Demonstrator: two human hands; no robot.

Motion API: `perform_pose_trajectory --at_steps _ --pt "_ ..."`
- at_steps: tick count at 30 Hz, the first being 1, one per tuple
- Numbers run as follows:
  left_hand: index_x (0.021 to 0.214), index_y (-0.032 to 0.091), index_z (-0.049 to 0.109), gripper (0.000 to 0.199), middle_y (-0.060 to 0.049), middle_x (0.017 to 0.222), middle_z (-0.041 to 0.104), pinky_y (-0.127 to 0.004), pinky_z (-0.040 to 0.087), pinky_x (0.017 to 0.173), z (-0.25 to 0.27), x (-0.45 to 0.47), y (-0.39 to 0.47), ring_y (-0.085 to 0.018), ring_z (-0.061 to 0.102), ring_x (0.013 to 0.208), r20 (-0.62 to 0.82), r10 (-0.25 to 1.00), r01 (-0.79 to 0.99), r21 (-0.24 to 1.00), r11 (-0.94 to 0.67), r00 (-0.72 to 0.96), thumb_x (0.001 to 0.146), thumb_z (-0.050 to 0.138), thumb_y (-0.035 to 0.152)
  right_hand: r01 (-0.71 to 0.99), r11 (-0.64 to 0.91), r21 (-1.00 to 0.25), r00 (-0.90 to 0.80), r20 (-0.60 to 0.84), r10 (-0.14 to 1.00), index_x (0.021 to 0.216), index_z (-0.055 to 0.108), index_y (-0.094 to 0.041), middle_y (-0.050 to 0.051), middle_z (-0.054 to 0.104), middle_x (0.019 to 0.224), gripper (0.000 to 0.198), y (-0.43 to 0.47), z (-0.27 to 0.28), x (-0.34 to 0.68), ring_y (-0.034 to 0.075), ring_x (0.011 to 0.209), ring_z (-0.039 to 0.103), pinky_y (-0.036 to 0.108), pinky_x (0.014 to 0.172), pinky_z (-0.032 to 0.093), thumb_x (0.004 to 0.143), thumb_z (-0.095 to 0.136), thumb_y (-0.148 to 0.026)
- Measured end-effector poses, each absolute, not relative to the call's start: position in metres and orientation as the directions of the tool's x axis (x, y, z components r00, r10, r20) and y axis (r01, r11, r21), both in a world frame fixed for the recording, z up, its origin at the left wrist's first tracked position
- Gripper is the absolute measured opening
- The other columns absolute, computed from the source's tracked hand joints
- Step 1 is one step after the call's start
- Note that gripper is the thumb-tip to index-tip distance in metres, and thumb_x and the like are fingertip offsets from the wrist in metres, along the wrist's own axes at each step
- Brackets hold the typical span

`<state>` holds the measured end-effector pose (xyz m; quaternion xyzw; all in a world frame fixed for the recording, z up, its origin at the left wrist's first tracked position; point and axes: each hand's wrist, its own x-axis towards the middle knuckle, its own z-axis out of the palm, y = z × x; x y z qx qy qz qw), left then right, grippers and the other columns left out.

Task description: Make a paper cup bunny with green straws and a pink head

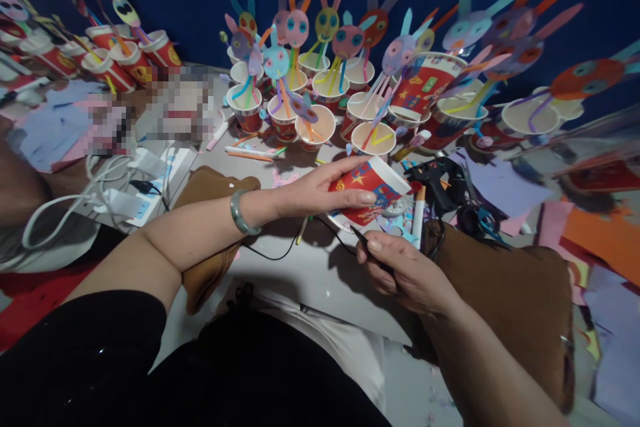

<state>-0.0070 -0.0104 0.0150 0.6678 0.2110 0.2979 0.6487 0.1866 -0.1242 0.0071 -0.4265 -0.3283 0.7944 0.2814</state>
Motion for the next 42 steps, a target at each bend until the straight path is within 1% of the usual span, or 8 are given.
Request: perform_pose_trajectory --at_steps 4,10,14,17,21,25,29,42 --pt "0.139 0.017 0.057 0.076 -0.013 0.122 0.068 -0.041 0.052 0.100 0.0131 -0.0065 -0.0091 -0.026 0.065 0.111 0.101 0.672 -0.091 0.995 -0.051 0.734 0.080 0.072 0.063 -0.160 -0.606 -0.779 -0.479 -0.475 0.738 0.077 0.060 -0.018 -0.011 0.034 0.042 0.043 -0.1243 0.0076 0.1859 0.003 0.037 0.021 0.017 0.037 0.017 0.085 0.069 -0.059" --pt "0.138 0.014 0.057 0.080 -0.016 0.123 0.068 -0.042 0.053 0.099 0.0127 -0.0063 -0.0095 -0.027 0.066 0.111 0.072 0.691 -0.080 0.997 -0.021 0.719 0.078 0.072 0.065 -0.141 -0.611 -0.779 -0.501 -0.476 0.723 0.079 0.062 -0.017 -0.010 0.036 0.043 0.043 -0.1234 0.0100 0.1886 0.003 0.036 0.021 0.018 0.036 0.016 0.086 0.067 -0.060" --pt "0.137 0.015 0.056 0.077 -0.014 0.120 0.069 -0.039 0.055 0.095 0.0133 -0.0071 -0.0102 -0.024 0.067 0.105 0.045 0.681 -0.048 0.999 -0.014 0.731 0.080 0.072 0.063 -0.134 -0.618 -0.775 -0.509 -0.481 0.714 0.080 0.062 -0.017 -0.010 0.036 0.043 0.043 -0.1231 0.0098 0.1894 0.003 0.036 0.020 0.018 0.037 0.016 0.085 0.068 -0.060" --pt "0.136 0.017 0.057 0.072 -0.011 0.117 0.069 -0.035 0.054 0.094 0.0133 -0.0073 -0.0100 -0.021 0.066 0.103 0.061 0.669 -0.041 0.998 -0.046 0.741 0.082 0.070 0.062 -0.122 -0.614 -0.780 -0.510 -0.481 0.713 0.080 0.062 -0.017 -0.010 0.036 0.043 0.043 -0.1234 0.0083 0.1893 0.004 0.036 0.020 0.018 0.037 0.015 0.087 0.065 -0.059" --pt "0.136 0.016 0.057 0.072 -0.012 0.116 0.069 -0.035 0.054 0.092 0.0118 -0.0067 -0.0096 -0.021 0.066 0.102 0.052 0.639 -0.024 0.998 -0.053 0.767 0.082 0.069 0.062 -0.090 -0.593 -0.800 -0.499 -0.479 0.722 0.081 0.062 -0.017 -0.009 0.037 0.044 0.044 -0.1244 0.0060 0.1886 0.004 0.037 0.023 0.019 0.039 0.018 0.088 0.064 -0.060" --pt "0.135 0.014 0.058 0.074 -0.013 0.115 0.069 -0.036 0.054 0.091 0.0098 -0.0060 -0.0100 -0.021 0.066 0.100 0.028 0.650 -0.004 0.999 -0.039 0.759 0.080 0.072 0.063 -0.076 -0.563 -0.823 -0.464 -0.470 0.750 0.081 0.063 -0.017 -0.008 0.040 0.045 0.046 -0.1251 0.0059 0.1869 0.005 0.039 0.026 0.019 0.039 0.021 0.087 0.064 -0.062" --pt "0.136 0.016 0.056 0.072 -0.012 0.117 0.069 -0.036 0.053 0.094 0.0102 -0.0061 -0.0102 -0.021 0.065 0.104 0.024 0.654 -0.021 1.000 -0.012 0.756 0.081 0.071 0.061 -0.099 -0.575 -0.812 -0.459 -0.476 0.750 0.079 0.062 -0.018 -0.009 0.039 0.043 0.045 -0.1249 0.0077 0.1852 0.005 0.037 0.024 0.018 0.037 0.020 0.086 0.065 -0.062" --pt "0.126 0.012 0.063 0.066 -0.014 0.118 0.068 -0.037 0.053 0.092 0.0148 -0.0063 -0.0101 -0.022 0.065 0.103 -0.025 0.599 -0.013 0.998 0.060 0.801 0.082 0.070 0.062 -0.113 -0.619 -0.777 -0.489 -0.499 0.715 0.078 0.061 -0.018 -0.010 0.035 0.043 0.045 -0.1265 0.0091 0.1850 0.003 0.037 0.021 0.018 0.036 0.015 0.084 0.069 -0.062"
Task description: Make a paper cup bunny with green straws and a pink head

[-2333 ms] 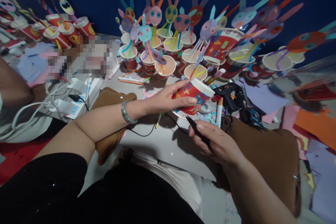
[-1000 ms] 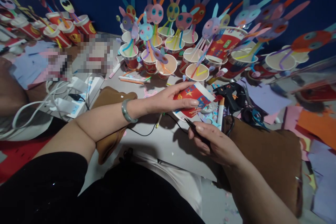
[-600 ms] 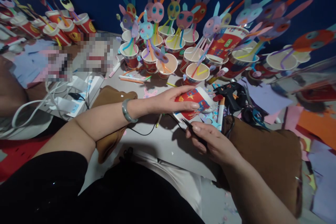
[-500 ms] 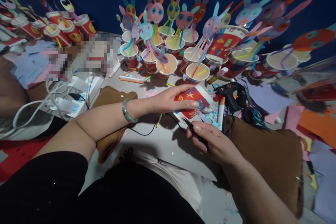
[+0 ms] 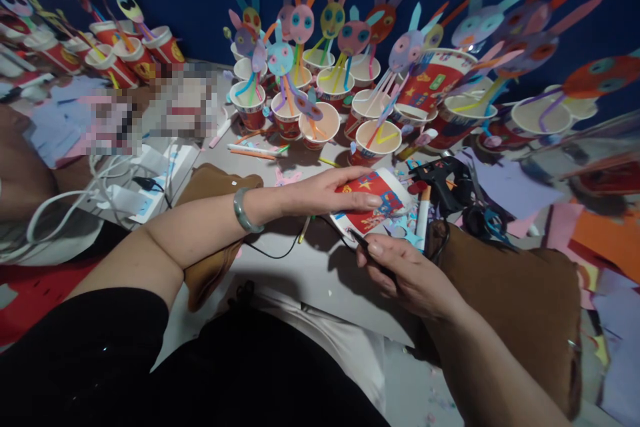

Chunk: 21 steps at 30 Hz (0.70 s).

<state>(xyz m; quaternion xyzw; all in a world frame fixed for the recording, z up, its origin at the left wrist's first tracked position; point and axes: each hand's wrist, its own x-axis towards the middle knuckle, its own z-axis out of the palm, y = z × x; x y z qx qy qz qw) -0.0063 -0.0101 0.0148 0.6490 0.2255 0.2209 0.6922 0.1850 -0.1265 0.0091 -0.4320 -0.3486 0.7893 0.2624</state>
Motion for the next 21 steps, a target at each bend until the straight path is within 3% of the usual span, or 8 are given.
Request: perform_pose_trajectory --at_steps 8,11,13,14,16,18,21 --pt "0.119 0.016 0.066 0.061 -0.011 0.114 0.070 -0.036 0.052 0.092 0.012 -0.005 -0.010 -0.020 0.065 0.102 -0.041 0.581 -0.047 0.990 0.135 0.813 0.079 0.073 0.062 -0.068 -0.562 -0.825 -0.508 -0.456 0.731 0.078 0.060 -0.018 -0.010 0.031 0.044 0.045 -0.125 0.008 0.188 0.005 0.040 0.021 0.020 0.040 0.015 0.087 0.064 -0.062" --pt "0.119 0.015 0.065 0.059 -0.011 0.113 0.070 -0.034 0.052 0.091 0.014 -0.004 -0.011 -0.018 0.066 0.097 -0.071 0.595 -0.065 0.977 0.203 0.801 0.080 0.075 0.058 0.019 -0.452 -0.892 -0.539 -0.390 0.747 0.074 0.061 -0.018 -0.007 0.035 0.049 0.050 -0.125 0.012 0.197 0.006 0.044 0.025 0.022 0.043 0.015 0.086 0.063 -0.066" --pt "0.118 0.014 0.065 0.057 -0.010 0.109 0.071 -0.033 0.052 0.087 0.015 -0.004 -0.012 -0.017 0.066 0.091 -0.112 0.589 -0.057 0.964 0.261 0.801 0.080 0.075 0.055 0.055 -0.298 -0.953 -0.538 -0.280 0.796 0.069 0.060 -0.019 -0.003 0.044 0.056 0.055 -0.125 0.012 0.204 0.007 0.049 0.031 0.024 0.045 0.020 0.077 0.069 -0.072" --pt "0.117 0.013 0.065 0.055 -0.010 0.106 0.070 -0.032 0.053 0.084 0.016 -0.004 -0.012 -0.016 0.066 0.088 -0.138 0.578 -0.043 0.957 0.287 0.804 0.080 0.075 0.054 0.053 -0.205 -0.977 -0.478 -0.205 0.854 0.069 0.059 -0.020 -0.002 0.046 0.057 0.055 -0.125 0.012 0.207 0.008 0.050 0.034 0.025 0.046 0.022 0.071 0.074 -0.073" --pt "0.114 0.013 0.065 0.052 -0.009 0.102 0.070 -0.030 0.052 0.079 0.017 -0.005 -0.013 -0.014 0.065 0.083 -0.187 0.551 0.007 0.950 0.311 0.814 0.080 0.075 0.050 0.065 -0.068 -0.996 -0.201 -0.080 0.976 0.081 0.060 -0.022 -0.005 0.043 0.057 0.046 -0.123 0.009 0.208 0.009 0.050 0.033 0.025 0.048 0.024 0.069 0.082 -0.061" --pt "0.113 0.014 0.065 0.048 -0.007 0.099 0.070 -0.028 0.052 0.076 0.018 -0.005 -0.013 -0.014 0.064 0.080 -0.225 0.534 0.068 0.952 0.298 0.815 0.080 0.075 0.047 0.116 -0.014 -0.993 0.043 -0.009 0.999 0.092 0.060 -0.024 -0.008 0.037 0.055 0.041 -0.121 0.005 0.205 0.009 0.050 0.031 0.025 0.049 0.024 0.070 0.086 -0.048" --pt "0.113 0.015 0.066 0.045 -0.006 0.099 0.069 -0.026 0.051 0.074 0.018 -0.006 -0.012 -0.014 0.063 0.081 -0.256 0.516 0.144 0.958 0.248 0.818 0.079 0.074 0.044 0.127 -0.029 -0.992 0.111 -0.015 0.994 0.095 0.058 -0.025 -0.009 0.038 0.056 0.042 -0.116 0.002 0.198 0.010 0.051 0.032 0.025 0.049 0.025 0.070 0.087 -0.042"
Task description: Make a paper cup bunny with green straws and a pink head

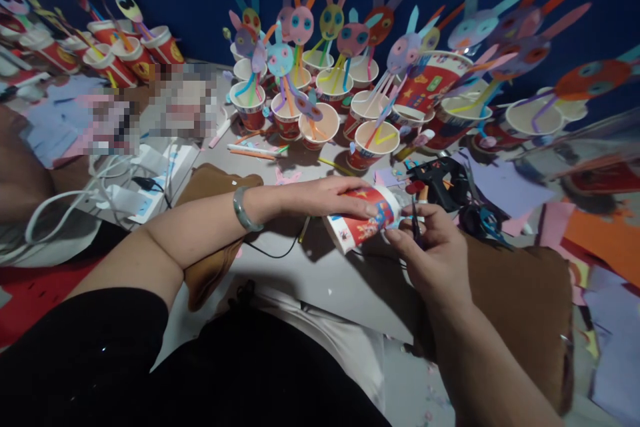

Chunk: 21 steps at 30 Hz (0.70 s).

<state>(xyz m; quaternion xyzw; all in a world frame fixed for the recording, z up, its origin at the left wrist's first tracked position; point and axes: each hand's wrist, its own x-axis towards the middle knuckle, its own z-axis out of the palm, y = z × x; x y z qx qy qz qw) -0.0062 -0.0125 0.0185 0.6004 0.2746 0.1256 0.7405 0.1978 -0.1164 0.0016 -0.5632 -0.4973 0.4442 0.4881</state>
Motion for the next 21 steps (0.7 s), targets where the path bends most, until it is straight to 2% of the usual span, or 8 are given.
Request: perform_pose_trajectory --at_steps 3,5,8,11,13,16,21 --pt "0.118 0.018 0.066 0.047 -0.005 0.102 0.069 -0.027 0.051 0.077 0.019 -0.006 -0.012 -0.015 0.064 0.086 -0.276 0.471 0.173 0.952 0.251 0.838 0.077 0.075 0.039 0.136 -0.017 -0.991 0.094 -0.004 0.996 0.094 0.059 -0.025 -0.008 0.040 0.057 0.039 -0.115 0.001 0.197 0.010 0.050 0.032 0.025 0.048 0.026 0.072 0.085 -0.043" --pt "0.119 0.018 0.066 0.046 -0.006 0.102 0.069 -0.027 0.051 0.077 0.019 -0.005 -0.012 -0.015 0.065 0.087 -0.285 0.440 0.167 0.943 0.288 0.852 0.077 0.074 0.036 0.199 0.006 -0.980 0.040 0.015 0.999 0.085 0.061 -0.024 -0.006 0.042 0.058 0.034 -0.115 0.001 0.200 0.010 0.051 0.034 0.025 0.048 0.029 0.073 0.083 -0.047" --pt "0.108 0.018 0.070 0.035 -0.007 0.102 0.071 -0.026 0.050 0.072 0.022 -0.004 -0.012 -0.015 0.064 0.084 -0.280 0.428 0.152 0.939 0.310 0.859 0.080 0.072 0.038 0.240 0.011 -0.971 0.038 0.020 0.999 0.077 0.061 -0.023 -0.004 0.048 0.063 0.035 -0.113 -0.002 0.205 0.010 0.053 0.039 0.026 0.049 0.033 0.075 0.082 -0.051" --pt "0.099 0.017 0.072 0.029 -0.007 0.099 0.072 -0.026 0.049 0.069 0.024 -0.004 -0.011 -0.014 0.063 0.081 -0.257 0.475 0.111 0.943 0.313 0.841 0.083 0.070 0.042 0.119 -0.037 -0.992 0.072 -0.028 0.997 0.088 0.059 -0.026 -0.006 0.048 0.062 0.039 -0.109 -0.007 0.207 0.010 0.050 0.041 0.025 0.046 0.036 0.073 0.082 -0.053" --pt "0.101 0.018 0.072 0.031 -0.007 0.097 0.072 -0.026 0.050 0.070 0.024 -0.004 -0.011 -0.015 0.064 0.080 -0.253 0.484 0.090 0.938 0.334 0.838 0.083 0.071 0.043 0.052 -0.060 -0.997 0.016 -0.059 0.998 0.101 0.058 -0.028 -0.007 0.051 0.062 0.049 -0.107 -0.010 0.206 0.012 0.050 0.047 0.026 0.046 0.042 0.069 0.084 -0.056" --pt "0.106 0.018 0.072 0.036 -0.008 0.102 0.073 -0.028 0.053 0.074 0.021 -0.006 -0.011 -0.016 0.067 0.084 -0.245 0.436 0.075 0.926 0.371 0.866 0.083 0.072 0.046 0.087 -0.026 -0.996 -0.103 -0.035 0.994 0.115 0.060 -0.028 -0.002 0.065 0.076 0.065 -0.106 -0.010 0.205 0.016 0.059 0.061 0.028 0.052 0.051 0.064 0.087 -0.059" --pt "0.105 0.021 0.074 0.038 -0.009 0.108 0.074 -0.029 0.055 0.080 0.012 -0.007 -0.011 -0.018 0.068 0.095 -0.211 0.405 0.036 0.917 0.398 0.890 0.081 0.074 0.051 0.159 0.065 -0.985 -0.168 0.038 0.985 0.121 0.065 -0.026 0.004 0.074 0.091 0.070 -0.106 -0.008 0.203 0.019 0.071 0.068 0.029 0.059 0.055 0.063 0.088 -0.057"
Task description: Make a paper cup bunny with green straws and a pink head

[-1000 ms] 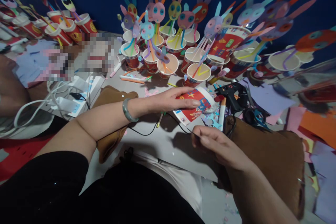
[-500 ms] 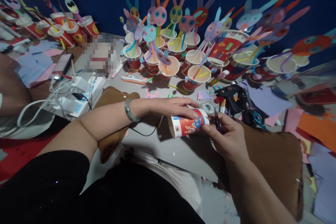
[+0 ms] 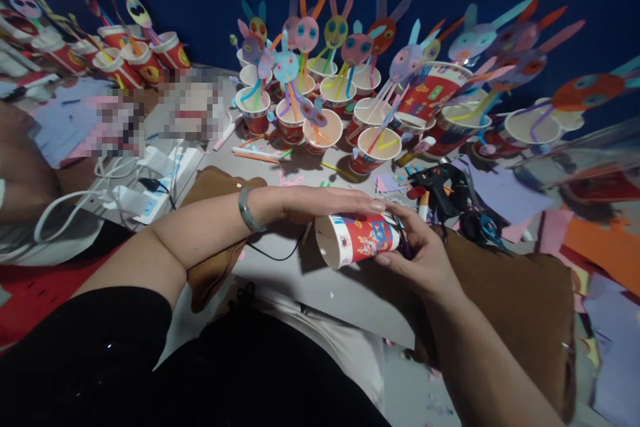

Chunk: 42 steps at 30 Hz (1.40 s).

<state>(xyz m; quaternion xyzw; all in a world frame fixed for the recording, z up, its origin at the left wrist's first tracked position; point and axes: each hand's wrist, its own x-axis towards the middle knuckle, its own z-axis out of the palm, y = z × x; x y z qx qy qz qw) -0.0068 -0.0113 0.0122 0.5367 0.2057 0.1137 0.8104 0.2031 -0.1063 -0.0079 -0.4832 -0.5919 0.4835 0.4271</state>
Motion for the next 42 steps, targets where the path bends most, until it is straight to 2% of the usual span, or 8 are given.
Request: perform_pose_trajectory --at_steps 5,9,13,17,26,30,36,42 --pt "0.105 0.020 0.074 0.048 -0.008 0.096 0.075 -0.031 0.055 0.079 0.006 -0.004 -0.009 -0.019 0.069 0.088 -0.259 0.441 0.059 0.907 0.417 0.859 0.080 0.070 0.061 0.177 0.095 -0.980 -0.168 0.065 0.984 0.110 0.069 -0.022 0.006 0.077 0.097 0.062 -0.107 -0.010 0.203 0.020 0.076 0.071 0.029 0.062 0.058 0.061 0.090 -0.052" --pt "0.106 0.017 0.069 0.064 -0.009 0.090 0.072 -0.035 0.054 0.072 0.006 -0.001 -0.007 -0.021 0.068 0.079 -0.299 0.633 0.030 0.917 0.398 0.714 0.084 0.053 0.075 0.277 0.153 -0.949 0.087 0.183 0.979 0.104 0.066 -0.022 0.005 0.076 0.095 0.057 -0.109 -0.011 0.198 0.019 0.071 0.070 0.029 0.059 0.057 0.059 0.090 -0.046" --pt "0.105 0.018 0.061 0.053 -0.010 0.109 0.067 -0.035 0.052 0.085 0.009 -0.001 -0.008 -0.021 0.064 0.101 -0.061 0.833 -0.104 0.985 0.141 0.549 0.087 0.057 0.067 0.370 0.165 -0.914 0.336 0.298 0.893 0.102 0.062 -0.022 0.004 0.073 0.095 0.056 -0.107 -0.012 0.196 0.019 0.071 0.069 0.031 0.059 0.057 0.059 0.090 -0.042" --pt "0.103 0.017 0.058 0.049 -0.008 0.108 0.065 -0.030 0.050 0.088 0.010 -0.003 -0.010 -0.017 0.062 0.099 0.124 0.836 -0.135 0.989 -0.060 0.534 0.076 0.079 0.052 0.365 0.133 -0.921 0.438 0.296 0.849 0.102 0.059 -0.021 0.005 0.069 0.100 0.060 -0.106 -0.013 0.197 0.021 0.080 0.070 0.034 0.067 0.059 0.057 0.091 -0.045" --pt "0.093 0.013 0.072 0.027 -0.005 0.089 0.073 -0.026 0.050 0.079 0.017 -0.007 -0.012 -0.013 0.064 0.083 0.219 0.824 -0.073 0.974 -0.212 0.523 0.081 0.076 0.037 0.278 0.105 -0.955 0.177 0.158 0.971 0.103 0.055 -0.023 -0.005 0.058 0.067 0.046 -0.105 -0.016 0.194 0.012 0.049 0.050 0.026 0.046 0.043 0.076 0.079 -0.052" --pt "0.092 0.013 0.074 0.022 -0.006 0.092 0.076 -0.025 0.051 0.078 0.019 -0.008 -0.012 -0.013 0.066 0.084 0.178 0.820 -0.041 0.982 -0.186 0.544 0.081 0.075 0.032 0.294 0.132 -0.947 0.259 0.211 0.943 0.103 0.056 -0.023 -0.007 0.050 0.061 0.033 -0.108 -0.021 0.204 0.011 0.046 0.042 0.026 0.045 0.037 0.091 0.060 -0.054" --pt "0.089 0.012 0.075 0.015 -0.005 0.088 0.077 -0.024 0.053 0.077 0.018 -0.006 -0.017 -0.012 0.067 0.081 0.152 0.817 -0.002 0.983 -0.182 0.557 0.080 0.073 0.025 0.710 0.302 -0.636 0.104 0.519 0.848 0.095 0.061 -0.022 0.000 0.062 0.073 0.024 -0.116 -0.018 0.204 0.015 0.059 0.057 0.029 0.057 0.046 0.092 0.061 -0.046" --pt "0.090 0.012 0.075 0.016 -0.006 0.087 0.077 -0.023 0.053 0.075 0.014 -0.002 -0.023 -0.012 0.069 0.080 0.138 0.787 -0.021 0.987 -0.156 0.601 0.081 0.073 0.025 0.841 0.324 -0.434 -0.041 0.546 0.837 0.099 0.063 -0.022 0.003 0.069 0.078 0.023 -0.115 -0.015 0.196 0.016 0.059 0.062 0.028 0.055 0.047 0.093 0.060 -0.044"
